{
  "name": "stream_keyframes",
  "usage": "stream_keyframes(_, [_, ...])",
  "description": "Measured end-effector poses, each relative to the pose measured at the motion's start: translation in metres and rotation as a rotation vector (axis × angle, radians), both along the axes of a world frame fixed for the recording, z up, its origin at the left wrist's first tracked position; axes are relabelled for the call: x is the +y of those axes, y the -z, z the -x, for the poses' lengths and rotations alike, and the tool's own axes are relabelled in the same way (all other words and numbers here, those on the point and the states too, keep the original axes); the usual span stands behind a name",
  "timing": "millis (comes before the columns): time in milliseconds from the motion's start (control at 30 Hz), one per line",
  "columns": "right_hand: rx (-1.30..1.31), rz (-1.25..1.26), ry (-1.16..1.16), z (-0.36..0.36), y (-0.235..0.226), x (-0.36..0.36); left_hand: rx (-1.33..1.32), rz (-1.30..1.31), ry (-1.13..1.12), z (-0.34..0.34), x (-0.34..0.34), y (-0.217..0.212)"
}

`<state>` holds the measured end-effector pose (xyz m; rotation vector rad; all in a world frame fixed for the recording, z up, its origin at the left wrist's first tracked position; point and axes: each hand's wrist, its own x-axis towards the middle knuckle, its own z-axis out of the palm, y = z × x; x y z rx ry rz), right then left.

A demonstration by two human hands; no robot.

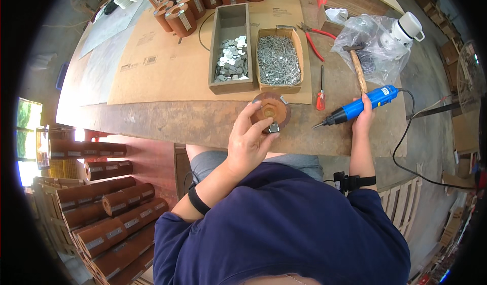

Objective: Assembling metal brackets onto circular wooden bases using an electric screwdriver and a hammer.

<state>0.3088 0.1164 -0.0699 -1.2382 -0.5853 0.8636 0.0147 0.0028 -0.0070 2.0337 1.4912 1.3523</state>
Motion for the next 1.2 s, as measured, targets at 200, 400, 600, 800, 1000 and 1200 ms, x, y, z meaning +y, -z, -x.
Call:
stream_keyframes(200, [0.033, 0.035, -0.018, -0.001, 0.006, 0.001, 0.132, -0.073, -0.019, 0.018, 0.039, -0.036])
stream_keyframes(400, [0.021, 0.005, -0.018, 0.0, 0.002, 0.007, 0.214, 0.061, 0.14, 0.016, 0.128, -0.054])
stream_keyframes(600, [-0.015, 0.1, 0.023, -0.009, 0.012, 0.001, 0.96, 0.388, 0.191, -0.01, 0.176, -0.02])
stream_keyframes(800, [-0.097, 0.209, 0.05, 0.014, 0.004, -0.002, 0.772, 0.428, 0.23, 0.018, 0.174, 0.009])
stream_keyframes(1000, [-0.228, 0.069, 0.12, 0.007, -0.004, -0.007, 0.751, 0.306, 0.285, 0.009, 0.171, -0.002])
stream_keyframes(1200, [-0.234, 0.092, 0.052, 0.006, -0.004, -0.004, 0.394, 0.313, 0.269, 0.008, 0.17, -0.012])
